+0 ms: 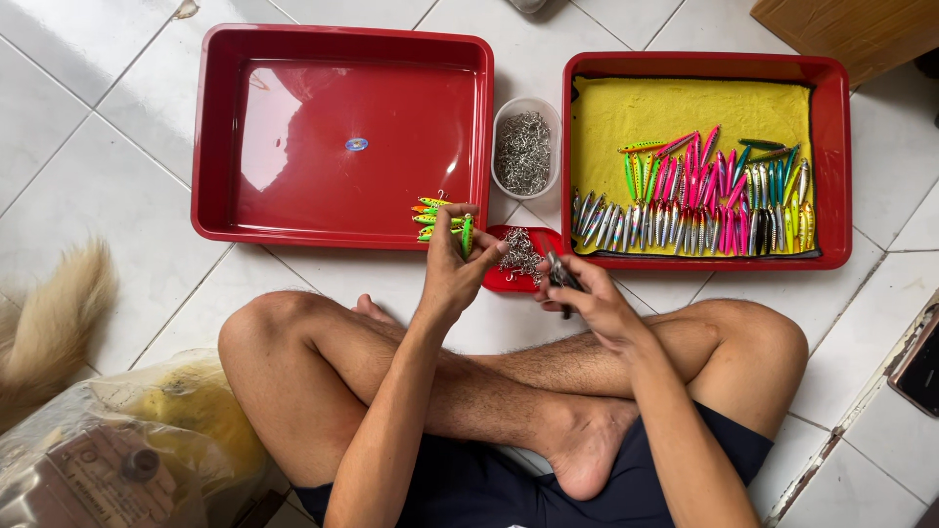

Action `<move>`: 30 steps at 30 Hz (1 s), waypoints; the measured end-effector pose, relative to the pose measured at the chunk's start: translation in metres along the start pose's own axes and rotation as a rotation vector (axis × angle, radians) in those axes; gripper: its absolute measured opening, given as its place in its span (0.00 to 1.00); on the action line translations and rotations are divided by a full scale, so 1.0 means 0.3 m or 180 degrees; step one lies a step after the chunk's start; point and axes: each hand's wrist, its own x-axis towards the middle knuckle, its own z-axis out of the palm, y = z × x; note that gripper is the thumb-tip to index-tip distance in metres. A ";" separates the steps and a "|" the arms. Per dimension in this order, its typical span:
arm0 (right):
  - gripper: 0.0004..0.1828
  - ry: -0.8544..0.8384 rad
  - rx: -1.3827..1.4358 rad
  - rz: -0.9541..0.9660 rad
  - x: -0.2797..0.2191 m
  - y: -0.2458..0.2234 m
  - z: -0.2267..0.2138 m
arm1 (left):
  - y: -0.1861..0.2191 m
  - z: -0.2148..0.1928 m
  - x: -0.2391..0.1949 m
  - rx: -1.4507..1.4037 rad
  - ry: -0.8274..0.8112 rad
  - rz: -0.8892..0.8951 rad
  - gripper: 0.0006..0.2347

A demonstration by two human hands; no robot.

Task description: The person sits on the floor and uses pliers to attach metal swivels to colorful fishing lures. They pick up a lure, open a swivel with the pliers, attach it to the lure, and then place the completed lure into a red tray.

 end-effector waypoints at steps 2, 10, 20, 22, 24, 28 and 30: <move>0.22 -0.0013 0.0713 0.0025 0.012 0.003 0.047 | 0.035 0.022 -0.017 -0.0276 -0.0323 -0.0030 0.25; 0.11 -0.0135 0.2234 0.0252 0.033 0.097 0.080 | 0.082 0.057 -0.053 -0.0897 -0.1292 -0.0119 0.23; 0.15 0.0115 0.1279 -0.0537 -0.009 -0.004 0.115 | 0.171 0.079 -0.068 -0.0684 -0.1305 0.0003 0.21; 0.15 0.0302 0.0741 -0.0865 -0.011 -0.015 0.110 | 0.157 0.075 -0.067 -0.0587 -0.1226 0.0006 0.20; 0.12 0.0693 -0.0742 -0.1918 0.002 -0.012 0.082 | 0.041 0.046 -0.031 -0.0363 -0.0978 -0.0284 0.14; 0.11 0.1061 -0.1229 -0.2104 -0.010 -0.028 0.086 | 0.028 0.053 -0.034 -0.0284 -0.0962 -0.0327 0.14; 0.10 0.1010 -0.1474 -0.2310 -0.016 -0.047 0.093 | 0.013 0.056 -0.029 -0.0353 -0.0923 -0.0405 0.15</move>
